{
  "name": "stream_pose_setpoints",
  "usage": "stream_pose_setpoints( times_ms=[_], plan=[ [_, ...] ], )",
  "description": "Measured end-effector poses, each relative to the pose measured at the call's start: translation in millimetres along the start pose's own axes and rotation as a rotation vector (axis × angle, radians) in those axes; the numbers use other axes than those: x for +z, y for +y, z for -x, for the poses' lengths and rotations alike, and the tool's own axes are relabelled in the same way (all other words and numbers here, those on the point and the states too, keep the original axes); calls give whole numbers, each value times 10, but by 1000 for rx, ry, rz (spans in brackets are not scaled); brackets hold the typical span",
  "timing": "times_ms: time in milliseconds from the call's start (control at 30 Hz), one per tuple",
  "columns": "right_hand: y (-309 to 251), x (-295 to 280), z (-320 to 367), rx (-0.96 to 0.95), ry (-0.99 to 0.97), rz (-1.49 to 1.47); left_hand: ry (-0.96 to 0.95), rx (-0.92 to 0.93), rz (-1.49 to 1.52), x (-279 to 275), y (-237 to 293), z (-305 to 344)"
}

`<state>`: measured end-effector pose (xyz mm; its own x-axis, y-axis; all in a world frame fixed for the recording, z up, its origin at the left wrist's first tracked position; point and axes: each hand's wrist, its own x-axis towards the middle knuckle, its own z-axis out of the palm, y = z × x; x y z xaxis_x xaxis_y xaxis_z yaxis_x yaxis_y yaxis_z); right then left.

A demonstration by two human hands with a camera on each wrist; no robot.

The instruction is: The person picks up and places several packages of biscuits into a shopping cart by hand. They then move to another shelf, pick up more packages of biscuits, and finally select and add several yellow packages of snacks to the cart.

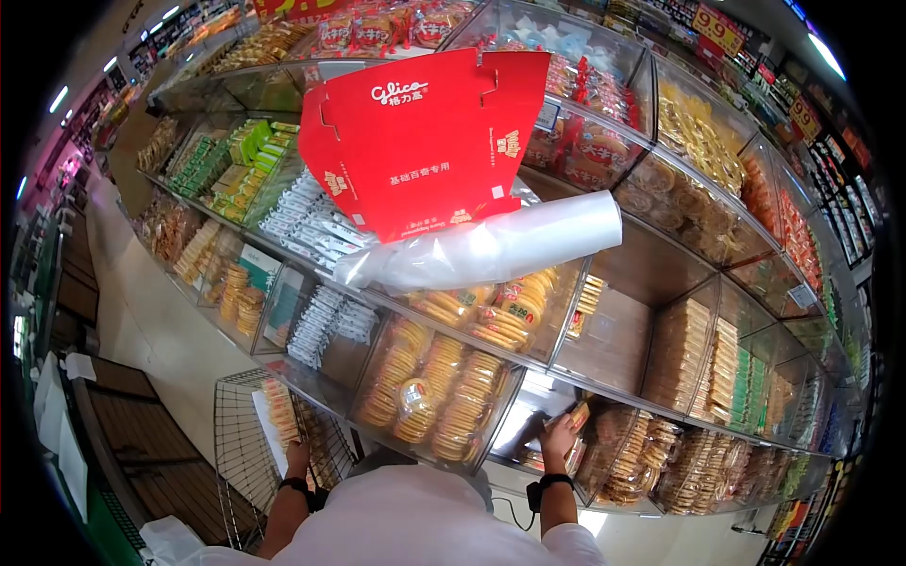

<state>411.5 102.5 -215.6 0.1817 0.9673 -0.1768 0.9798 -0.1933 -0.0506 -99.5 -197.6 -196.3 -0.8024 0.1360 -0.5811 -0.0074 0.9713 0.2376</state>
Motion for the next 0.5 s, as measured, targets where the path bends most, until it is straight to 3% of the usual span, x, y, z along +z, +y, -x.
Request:
stream_pose_setpoints(
  times_ms=[167,267,333,367,467,500],
  plan=[
    [-45,-149,7,19,20,-74,118,53,62,0,46,-17],
    [-63,-295,23,59,38,-171,331,119,96,23,176,-100],
    [-78,-423,49,115,9,-271,492,145,116,-118,627,228],
    [-64,-459,99,70,107,-336,573,158,127,-185,820,349],
    [-212,-797,247,233,25,-524,639,434,216,-135,981,197],
    [-122,-627,249,174,105,-507,649,546,255,-146,1083,220]
  ],
)
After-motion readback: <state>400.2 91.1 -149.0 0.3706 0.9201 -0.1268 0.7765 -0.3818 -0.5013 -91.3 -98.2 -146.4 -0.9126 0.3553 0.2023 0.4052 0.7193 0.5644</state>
